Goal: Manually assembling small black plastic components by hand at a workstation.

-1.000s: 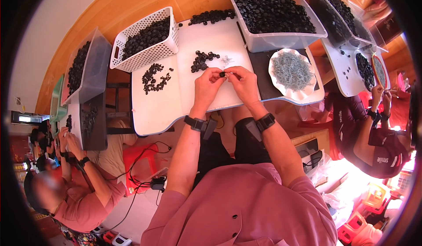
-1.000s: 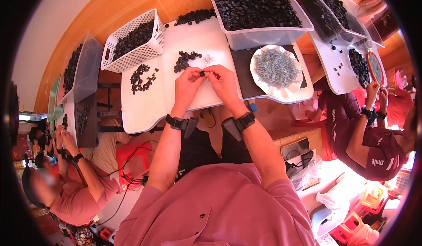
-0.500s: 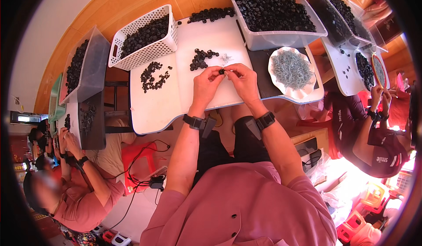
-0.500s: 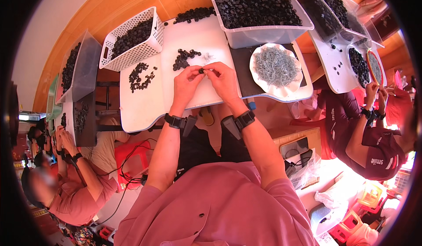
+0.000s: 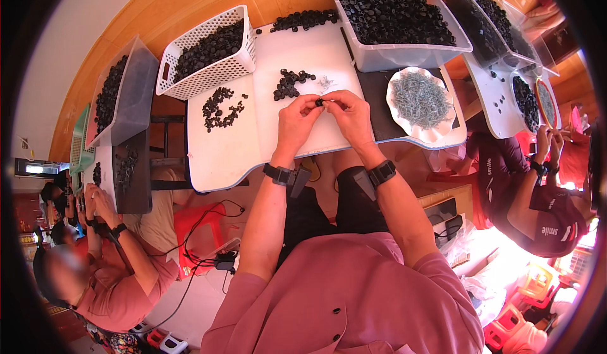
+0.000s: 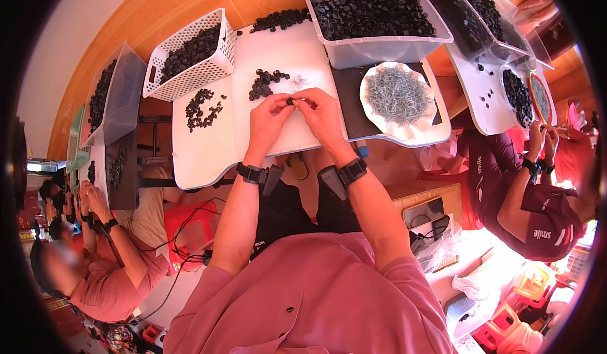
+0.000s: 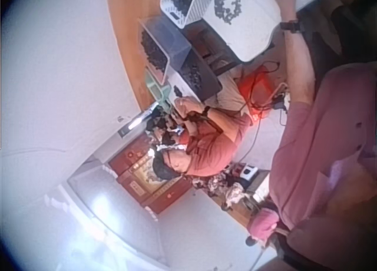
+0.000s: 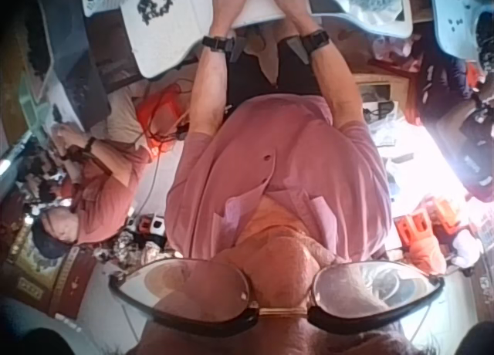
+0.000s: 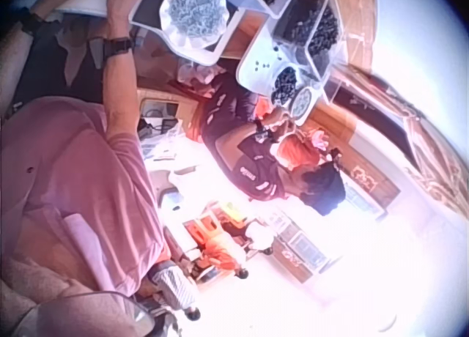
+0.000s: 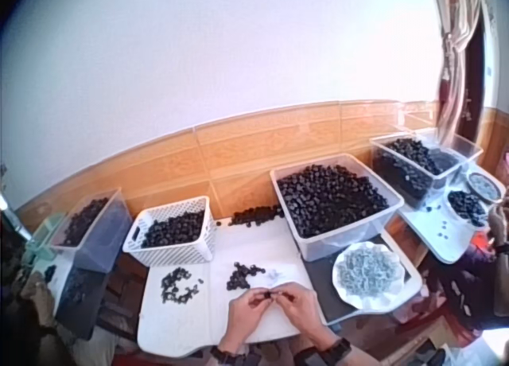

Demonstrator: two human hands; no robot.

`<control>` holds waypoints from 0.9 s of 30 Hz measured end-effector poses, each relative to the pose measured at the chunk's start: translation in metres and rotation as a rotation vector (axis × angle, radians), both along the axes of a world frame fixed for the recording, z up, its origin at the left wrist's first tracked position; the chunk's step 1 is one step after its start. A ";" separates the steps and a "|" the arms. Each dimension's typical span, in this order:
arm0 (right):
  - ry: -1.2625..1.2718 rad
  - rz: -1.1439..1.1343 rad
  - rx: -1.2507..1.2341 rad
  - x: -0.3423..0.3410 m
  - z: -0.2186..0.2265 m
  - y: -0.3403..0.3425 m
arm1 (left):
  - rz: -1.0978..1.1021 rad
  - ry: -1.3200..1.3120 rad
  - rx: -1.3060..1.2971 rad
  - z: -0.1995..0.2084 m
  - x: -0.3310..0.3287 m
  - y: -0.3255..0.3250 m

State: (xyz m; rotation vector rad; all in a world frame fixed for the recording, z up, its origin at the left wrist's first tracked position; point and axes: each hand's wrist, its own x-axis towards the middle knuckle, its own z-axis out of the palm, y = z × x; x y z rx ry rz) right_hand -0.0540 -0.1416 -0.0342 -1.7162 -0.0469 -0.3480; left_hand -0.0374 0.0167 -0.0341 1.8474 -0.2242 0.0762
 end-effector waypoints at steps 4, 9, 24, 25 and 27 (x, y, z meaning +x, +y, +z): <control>-0.036 0.003 0.003 -0.001 0.001 -0.001 | 0.017 0.022 0.017 0.006 -0.002 -0.001; -0.015 0.027 0.039 0.000 0.001 -0.001 | 0.018 0.044 -0.001 0.004 0.000 -0.001; -0.017 -0.010 0.077 0.000 -0.001 0.002 | -0.007 0.018 -0.016 0.001 -0.001 0.000; 0.010 -0.010 0.080 -0.001 -0.001 0.001 | -0.013 0.024 -0.030 0.002 -0.001 0.000; 0.020 -0.015 0.065 -0.001 -0.001 0.001 | -0.018 0.032 -0.045 0.004 -0.002 -0.002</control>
